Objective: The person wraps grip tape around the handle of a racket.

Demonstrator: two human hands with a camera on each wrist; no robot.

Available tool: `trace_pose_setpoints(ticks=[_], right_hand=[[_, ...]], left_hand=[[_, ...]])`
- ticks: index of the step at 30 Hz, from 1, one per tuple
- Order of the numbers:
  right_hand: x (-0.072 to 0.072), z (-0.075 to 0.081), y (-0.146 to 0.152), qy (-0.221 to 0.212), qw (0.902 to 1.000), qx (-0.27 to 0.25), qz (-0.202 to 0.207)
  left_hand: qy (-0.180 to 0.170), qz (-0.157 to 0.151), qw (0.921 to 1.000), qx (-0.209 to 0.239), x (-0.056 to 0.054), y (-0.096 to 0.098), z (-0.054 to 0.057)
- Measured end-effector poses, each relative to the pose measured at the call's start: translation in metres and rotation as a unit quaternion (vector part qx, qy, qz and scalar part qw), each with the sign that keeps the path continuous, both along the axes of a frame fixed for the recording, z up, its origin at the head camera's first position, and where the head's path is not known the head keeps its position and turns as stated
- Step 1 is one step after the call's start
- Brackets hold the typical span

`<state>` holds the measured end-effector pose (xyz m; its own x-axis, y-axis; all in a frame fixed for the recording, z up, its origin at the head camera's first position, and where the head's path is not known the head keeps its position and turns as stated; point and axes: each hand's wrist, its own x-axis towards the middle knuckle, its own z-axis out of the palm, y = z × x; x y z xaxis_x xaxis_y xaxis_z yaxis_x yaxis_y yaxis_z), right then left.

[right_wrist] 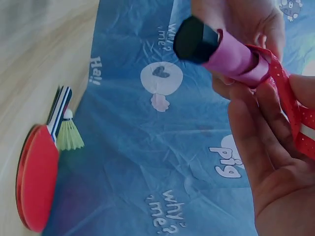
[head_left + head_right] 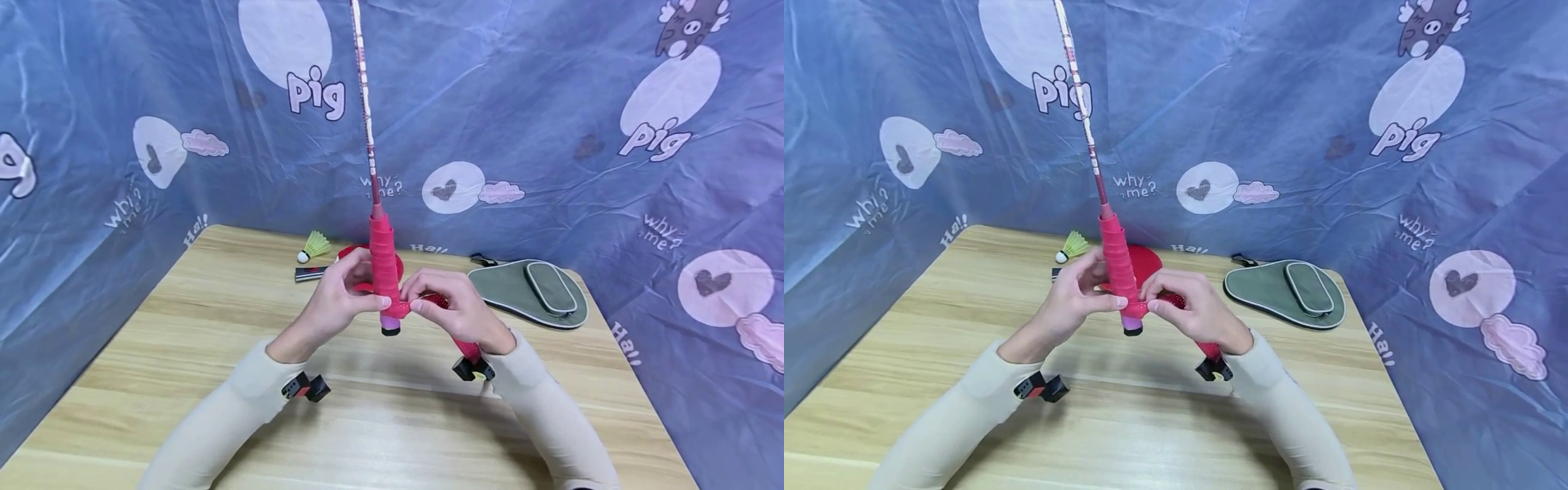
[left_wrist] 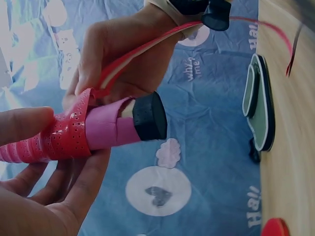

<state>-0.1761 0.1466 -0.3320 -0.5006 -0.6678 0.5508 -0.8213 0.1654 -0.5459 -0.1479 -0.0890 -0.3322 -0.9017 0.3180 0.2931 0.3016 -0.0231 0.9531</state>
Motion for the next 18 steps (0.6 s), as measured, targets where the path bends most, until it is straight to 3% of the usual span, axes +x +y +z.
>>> trace_pose_setpoints(ticks=[3, 8, 12, 18], right_hand=[[-0.001, -0.002, -0.003, -0.03, 0.9994, -0.019, 0.006], [0.001, -0.007, -0.006, -0.12, 0.9896, -0.073, 0.03], [0.003, -0.015, -0.01, -0.198, 0.9714, -0.125, 0.039], [0.003, -0.028, -0.016, -0.281, 0.9376, -0.189, 0.078]], left_hand=[[0.0, 0.012, 0.9997, -0.02, 0.005, -0.002, 0.003], [0.011, -0.003, 0.9996, -0.025, 0.008, -0.002, 0.005], [0.025, -0.02, 0.9989, -0.033, 0.006, -0.003, 0.004], [0.036, -0.048, 0.9976, -0.036, 0.001, -0.003, 0.001]])
